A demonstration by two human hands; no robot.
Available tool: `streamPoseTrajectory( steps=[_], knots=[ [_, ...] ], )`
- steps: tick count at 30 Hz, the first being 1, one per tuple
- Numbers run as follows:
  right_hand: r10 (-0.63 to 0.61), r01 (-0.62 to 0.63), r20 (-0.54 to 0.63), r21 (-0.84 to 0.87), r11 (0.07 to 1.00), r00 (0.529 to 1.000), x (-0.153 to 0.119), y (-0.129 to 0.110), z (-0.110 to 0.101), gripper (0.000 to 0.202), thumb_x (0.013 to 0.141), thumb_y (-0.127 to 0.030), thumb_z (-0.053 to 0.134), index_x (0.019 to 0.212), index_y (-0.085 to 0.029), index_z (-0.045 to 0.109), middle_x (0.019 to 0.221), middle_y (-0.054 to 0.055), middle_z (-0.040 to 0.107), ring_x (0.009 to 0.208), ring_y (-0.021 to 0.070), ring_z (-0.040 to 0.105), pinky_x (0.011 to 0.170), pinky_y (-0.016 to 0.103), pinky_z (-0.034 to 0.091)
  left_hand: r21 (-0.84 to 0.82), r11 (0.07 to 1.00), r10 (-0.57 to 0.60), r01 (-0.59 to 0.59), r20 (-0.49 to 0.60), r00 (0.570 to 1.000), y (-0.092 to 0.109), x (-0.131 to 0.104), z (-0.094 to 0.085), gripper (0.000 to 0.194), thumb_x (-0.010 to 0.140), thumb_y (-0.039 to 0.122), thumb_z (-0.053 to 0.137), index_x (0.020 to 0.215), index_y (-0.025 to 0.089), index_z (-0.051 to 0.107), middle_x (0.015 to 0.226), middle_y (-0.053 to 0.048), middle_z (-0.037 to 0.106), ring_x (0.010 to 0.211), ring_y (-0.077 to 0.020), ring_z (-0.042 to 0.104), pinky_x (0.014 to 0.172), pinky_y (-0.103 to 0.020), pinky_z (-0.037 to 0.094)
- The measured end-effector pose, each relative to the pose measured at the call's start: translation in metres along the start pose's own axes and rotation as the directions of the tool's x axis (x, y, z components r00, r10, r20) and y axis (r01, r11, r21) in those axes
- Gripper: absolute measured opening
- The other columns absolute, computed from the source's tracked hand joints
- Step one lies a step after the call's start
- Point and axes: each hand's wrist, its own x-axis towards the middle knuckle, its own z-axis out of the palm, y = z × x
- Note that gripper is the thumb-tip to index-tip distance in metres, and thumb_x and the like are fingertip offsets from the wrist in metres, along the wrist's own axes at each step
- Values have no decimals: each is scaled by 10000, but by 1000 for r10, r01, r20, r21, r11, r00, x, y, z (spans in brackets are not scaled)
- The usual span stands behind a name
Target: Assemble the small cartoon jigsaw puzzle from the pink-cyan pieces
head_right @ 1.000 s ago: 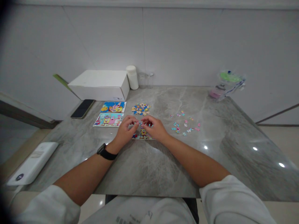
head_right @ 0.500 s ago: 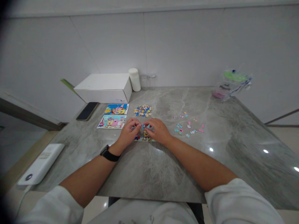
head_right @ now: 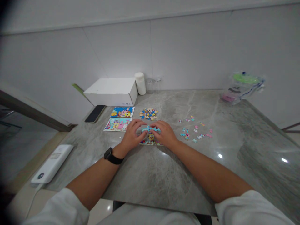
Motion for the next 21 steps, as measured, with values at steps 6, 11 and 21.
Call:
streamPoseTrajectory(
  steps=[6,11,21],
  knots=[
    [-31,31,-4,-18,999,999,0,5,4,135,963,-286,709,1080,-241,759,1018,75,758,985,255,697,912,403,522,36,998,56,-56,5,998,-5,1,3,210,939,294,748,1143,248,729,1139,-71,668,1116,-249,649,1000,-428,530],
    [-33,33,22,-39,999,999,0,6,6,132,958,-276,720,1080,-241,756,1007,68,761,963,242,696,901,388,518,47,997,53,-55,33,998,-6,1,0,227,925,279,763,1148,249,729,1140,-67,667,1113,-244,641,1001,-419,533],
    [12,-9,25,-137,990,1000,0,8,0,164,985,-223,649,1118,-217,745,1036,77,756,934,223,679,879,365,490,141,985,-113,96,120,986,-17,-1,0,202,872,242,772,1072,264,756,1167,-55,672,1161,-252,628,1056,-439,487]
  ],
)
